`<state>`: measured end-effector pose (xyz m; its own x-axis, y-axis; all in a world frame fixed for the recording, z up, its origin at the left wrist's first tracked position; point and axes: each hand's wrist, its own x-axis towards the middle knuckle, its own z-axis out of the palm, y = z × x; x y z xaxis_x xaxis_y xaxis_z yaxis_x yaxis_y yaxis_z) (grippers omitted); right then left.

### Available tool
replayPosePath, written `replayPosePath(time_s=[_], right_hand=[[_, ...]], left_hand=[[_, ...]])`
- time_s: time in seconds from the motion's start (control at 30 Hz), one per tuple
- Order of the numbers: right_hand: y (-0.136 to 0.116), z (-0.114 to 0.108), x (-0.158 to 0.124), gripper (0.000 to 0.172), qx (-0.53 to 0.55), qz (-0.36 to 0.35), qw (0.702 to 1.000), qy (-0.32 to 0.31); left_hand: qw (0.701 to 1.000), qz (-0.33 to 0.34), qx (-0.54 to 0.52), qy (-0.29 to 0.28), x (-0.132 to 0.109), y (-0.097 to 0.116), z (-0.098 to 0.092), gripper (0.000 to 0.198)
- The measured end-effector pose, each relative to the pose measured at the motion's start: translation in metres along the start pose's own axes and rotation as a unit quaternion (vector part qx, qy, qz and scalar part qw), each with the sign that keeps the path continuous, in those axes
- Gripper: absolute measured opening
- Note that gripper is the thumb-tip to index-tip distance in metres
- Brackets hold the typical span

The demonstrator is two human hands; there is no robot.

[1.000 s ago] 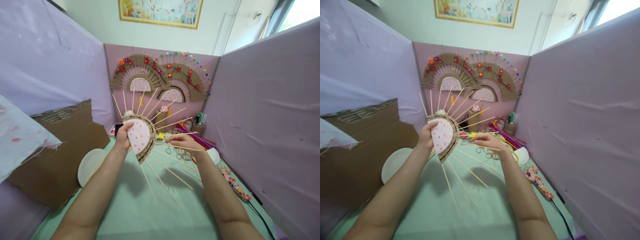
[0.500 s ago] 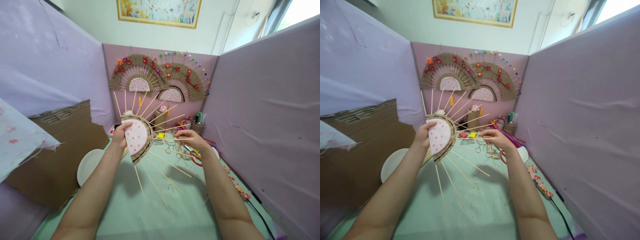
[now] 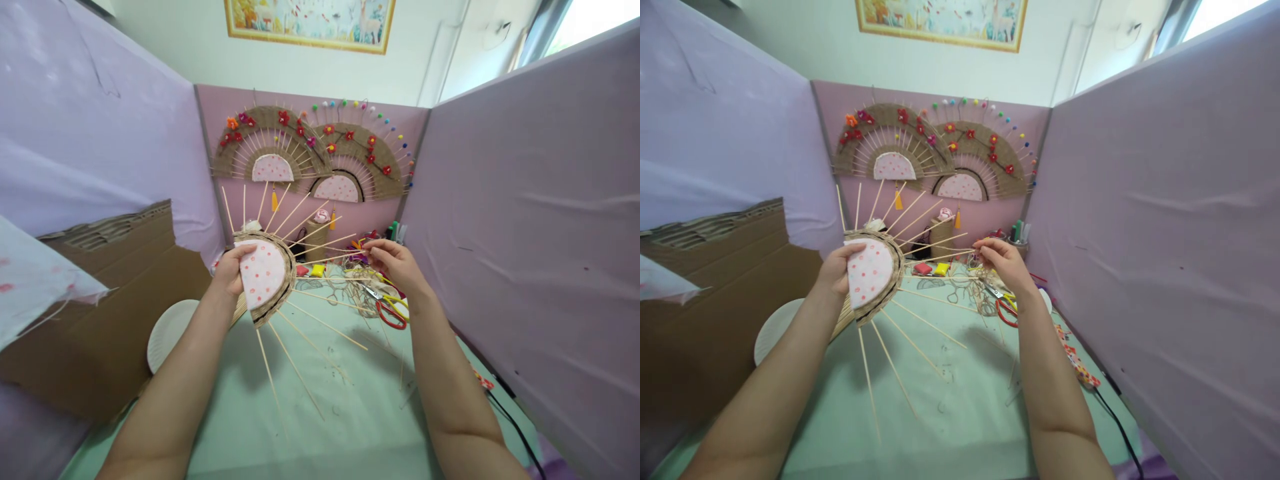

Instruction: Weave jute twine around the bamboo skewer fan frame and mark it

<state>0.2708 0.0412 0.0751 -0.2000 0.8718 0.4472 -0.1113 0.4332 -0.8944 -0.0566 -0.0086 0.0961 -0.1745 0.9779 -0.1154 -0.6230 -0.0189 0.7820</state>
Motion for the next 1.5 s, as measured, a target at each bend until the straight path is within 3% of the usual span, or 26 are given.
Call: replayPosePath(time_s=[0.27, 0.47, 0.63, 0.8, 0.97, 1.07, 1.23, 1.5], right_hand=[[-0.006, 0.005, -0.003, 0.020, -0.064, -0.063, 0.994, 0.056], [0.004, 0.009, 0.000, 0.022, -0.052, -0.041, 0.998, 0.013], [0.019, 0.028, 0.000, 0.027, -0.059, 0.021, 0.992, -0.105], [0.013, 0.059, -0.013, 0.028, -0.133, 0.052, 0.927, -0.346], [0.005, 0.075, -0.021, 0.027, -0.140, 0.055, 0.896, -0.417], [0.007, 0.071, -0.019, 0.032, -0.109, 0.037, 0.909, -0.401], [0.019, 0.072, -0.015, 0.058, 0.041, 0.021, 0.957, -0.288], [0.030, 0.110, -0.019, 0.053, 0.156, 0.064, 0.971, -0.172]], left_hand=[[1.000, -0.007, 0.006, 0.011, 0.007, -0.002, -0.002, 0.031], [0.998, 0.036, -0.034, 0.028, 0.005, -0.003, 0.002, 0.033], [0.995, 0.061, -0.066, 0.043, 0.004, -0.006, 0.006, 0.031], [0.988, 0.103, -0.094, 0.063, 0.002, -0.009, 0.011, 0.026], [0.988, 0.089, -0.117, 0.036, -0.001, -0.021, 0.019, 0.025], [0.988, 0.078, -0.131, 0.028, -0.003, -0.028, 0.022, 0.025], [0.989, 0.052, -0.139, 0.016, -0.006, -0.035, 0.026, 0.026], [0.992, 0.029, -0.119, 0.035, 0.003, -0.053, 0.028, 0.026]])
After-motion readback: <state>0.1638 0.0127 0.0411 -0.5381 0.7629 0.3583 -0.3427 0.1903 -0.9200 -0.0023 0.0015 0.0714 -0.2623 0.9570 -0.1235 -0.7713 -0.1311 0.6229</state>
